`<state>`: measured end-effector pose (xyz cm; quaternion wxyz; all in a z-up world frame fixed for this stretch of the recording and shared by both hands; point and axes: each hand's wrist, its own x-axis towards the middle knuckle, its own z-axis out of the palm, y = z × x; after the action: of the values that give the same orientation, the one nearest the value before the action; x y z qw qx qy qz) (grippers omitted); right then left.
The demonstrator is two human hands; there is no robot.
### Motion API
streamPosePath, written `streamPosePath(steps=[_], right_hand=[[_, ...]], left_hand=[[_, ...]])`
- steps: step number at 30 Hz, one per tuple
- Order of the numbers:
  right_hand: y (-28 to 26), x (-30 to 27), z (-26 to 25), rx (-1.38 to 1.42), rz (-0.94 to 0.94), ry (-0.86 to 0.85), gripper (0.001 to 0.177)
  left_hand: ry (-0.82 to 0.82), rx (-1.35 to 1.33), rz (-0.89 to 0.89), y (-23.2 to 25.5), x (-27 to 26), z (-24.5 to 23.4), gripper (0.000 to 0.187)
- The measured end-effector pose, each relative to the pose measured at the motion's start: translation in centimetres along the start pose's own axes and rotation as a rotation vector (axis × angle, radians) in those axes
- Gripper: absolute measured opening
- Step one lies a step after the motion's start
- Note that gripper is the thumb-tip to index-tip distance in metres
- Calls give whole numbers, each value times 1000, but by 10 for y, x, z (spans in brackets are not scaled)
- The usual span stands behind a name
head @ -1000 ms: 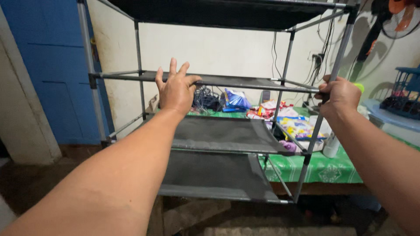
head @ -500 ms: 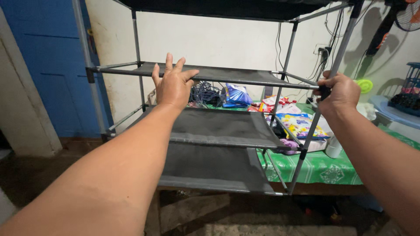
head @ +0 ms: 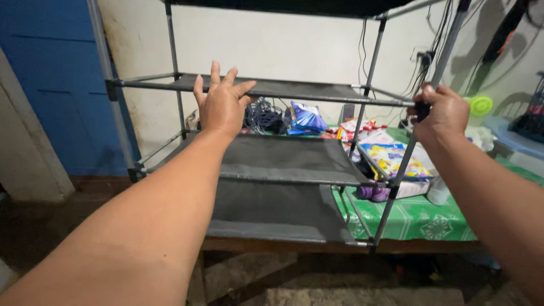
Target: The person assembles a three-tier metal shelf by inserting horizontal support rods into the vertical frame and securing them. They then lift the assembled unit and place it on a table.
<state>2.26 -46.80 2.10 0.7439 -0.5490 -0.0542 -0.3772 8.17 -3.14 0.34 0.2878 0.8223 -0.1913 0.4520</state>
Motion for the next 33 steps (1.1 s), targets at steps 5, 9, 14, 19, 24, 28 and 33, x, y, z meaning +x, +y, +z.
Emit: streamPosePath(steps=[5,9,14,19,24,28,33], right_hand=[[10,12,9,-78,0,87,6],[17,26,11,-81,22,84,4],[31,35,15,-58,-12,95,3],[41,42,24,-58,-19,103,3],[43,50,34,-77,-33,117,3],[48,57,36,-80,-38,128,5],[65,67,38,21,-117,28,2]], left_hand=[[0,13,8,-10,13,17,29],[2,-2,40,-22,23,27,29],[-14,-7,57,-41,33,34,28],[-12,-24,64,-58,40,43,28],[35,-19,128,-70,51,52,26],[53,-45,123,-77,55,61,23],[86,-44,134,-88,59,68,19]])
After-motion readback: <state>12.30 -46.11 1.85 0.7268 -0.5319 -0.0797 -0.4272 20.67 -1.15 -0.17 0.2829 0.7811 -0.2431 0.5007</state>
